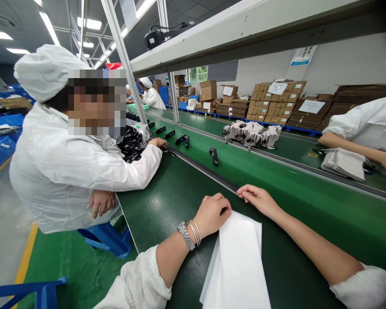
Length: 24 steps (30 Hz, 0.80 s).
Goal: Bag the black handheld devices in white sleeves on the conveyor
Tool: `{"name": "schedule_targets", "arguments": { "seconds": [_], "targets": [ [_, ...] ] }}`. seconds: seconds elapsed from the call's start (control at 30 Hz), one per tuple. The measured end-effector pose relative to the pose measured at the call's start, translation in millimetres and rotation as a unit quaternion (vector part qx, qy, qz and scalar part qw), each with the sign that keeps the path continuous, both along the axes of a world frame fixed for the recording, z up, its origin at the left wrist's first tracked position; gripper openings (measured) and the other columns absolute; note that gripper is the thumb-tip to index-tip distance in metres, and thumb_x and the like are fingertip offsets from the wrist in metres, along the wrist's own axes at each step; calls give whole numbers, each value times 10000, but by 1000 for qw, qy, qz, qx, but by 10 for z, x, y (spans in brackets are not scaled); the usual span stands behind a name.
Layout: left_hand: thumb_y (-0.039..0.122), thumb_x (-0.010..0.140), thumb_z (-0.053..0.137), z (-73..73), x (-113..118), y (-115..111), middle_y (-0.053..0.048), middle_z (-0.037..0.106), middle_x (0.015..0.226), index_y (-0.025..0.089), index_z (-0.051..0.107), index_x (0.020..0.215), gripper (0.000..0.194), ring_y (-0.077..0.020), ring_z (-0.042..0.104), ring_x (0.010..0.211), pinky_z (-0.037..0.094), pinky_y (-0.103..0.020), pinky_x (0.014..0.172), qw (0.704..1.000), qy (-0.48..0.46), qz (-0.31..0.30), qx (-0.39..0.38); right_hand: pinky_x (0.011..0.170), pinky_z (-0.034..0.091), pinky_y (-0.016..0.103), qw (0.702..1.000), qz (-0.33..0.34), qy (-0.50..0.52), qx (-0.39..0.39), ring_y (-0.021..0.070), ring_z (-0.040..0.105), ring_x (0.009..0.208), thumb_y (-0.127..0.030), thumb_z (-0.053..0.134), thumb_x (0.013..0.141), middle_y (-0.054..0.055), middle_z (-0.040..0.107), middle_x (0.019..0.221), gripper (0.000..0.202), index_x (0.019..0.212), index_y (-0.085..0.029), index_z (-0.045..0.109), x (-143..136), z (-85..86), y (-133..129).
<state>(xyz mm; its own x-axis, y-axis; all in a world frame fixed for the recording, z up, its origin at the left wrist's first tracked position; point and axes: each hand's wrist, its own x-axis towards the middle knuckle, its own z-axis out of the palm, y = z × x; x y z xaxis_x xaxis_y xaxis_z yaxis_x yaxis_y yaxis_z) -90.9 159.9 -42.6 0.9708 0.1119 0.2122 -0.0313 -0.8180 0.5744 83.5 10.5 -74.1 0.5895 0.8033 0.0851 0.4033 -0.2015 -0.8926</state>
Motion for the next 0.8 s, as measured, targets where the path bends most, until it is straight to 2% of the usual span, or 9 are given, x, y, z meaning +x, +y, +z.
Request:
{"name": "schedule_targets", "arguments": {
  "seconds": [0.3, 0.5, 0.57, 0.67, 0.73, 0.8],
  "targets": [
    [188, 859, 491, 20, -2, 1, 6, 616, 917, 191, 637, 820, 151, -106, 564, 806, 383, -291, 845, 1000, 5, -3, 3, 689, 469, 286, 1000, 4, 7, 15, 139, 555, 689, -399, 511, 853, 47, 644, 848, 279, 940, -175, 654, -10, 6, -5],
    [296, 882, 503, 35, 50, 55, 22, 534, 743, 175, 580, 736, 205, -87, 464, 647, 348, -230, 658, 1000, 13, 12, -11, 676, 465, 287, 1000, -3, 17, 24, 131, 543, 670, -368, 517, 842, 45, 647, 844, 250, 933, -176, 649, 26, -12, -4],
    [364, 851, 558, 65, 37, 83, 32, 503, 714, 171, 541, 698, 247, -84, 434, 624, 317, -222, 620, 999, 33, 8, -14, 670, 467, 286, 999, -3, 18, 26, 130, 544, 666, -360, 520, 841, 44, 650, 841, 244, 936, -177, 652, 37, -23, -2],
    [470, 702, 708, 106, -2, 120, 52, 494, 710, 178, 524, 711, 346, -76, 403, 600, 288, -218, 602, 996, 87, -22, -9, 666, 473, 284, 999, -3, 18, 29, 131, 554, 666, -351, 525, 841, 43, 657, 844, 236, 937, -180, 657, 49, -33, -2],
    [473, 626, 761, 115, -19, 134, 65, 501, 702, 182, 528, 737, 389, -72, 397, 592, 284, -217, 615, 992, 116, -42, -7, 662, 473, 280, 999, -3, 19, 28, 129, 557, 663, -343, 526, 840, 41, 660, 842, 232, 936, -179, 659, 53, -33, -3],
    [405, 669, 733, 109, -20, 137, 68, 502, 675, 177, 525, 728, 314, -72, 405, 591, 283, -215, 617, 990, 130, -55, -20, 658, 471, 277, 999, -5, 21, 28, 129, 558, 660, -340, 526, 838, 41, 661, 840, 230, 933, -177, 659, 52, -28, -5]
  ]
}}
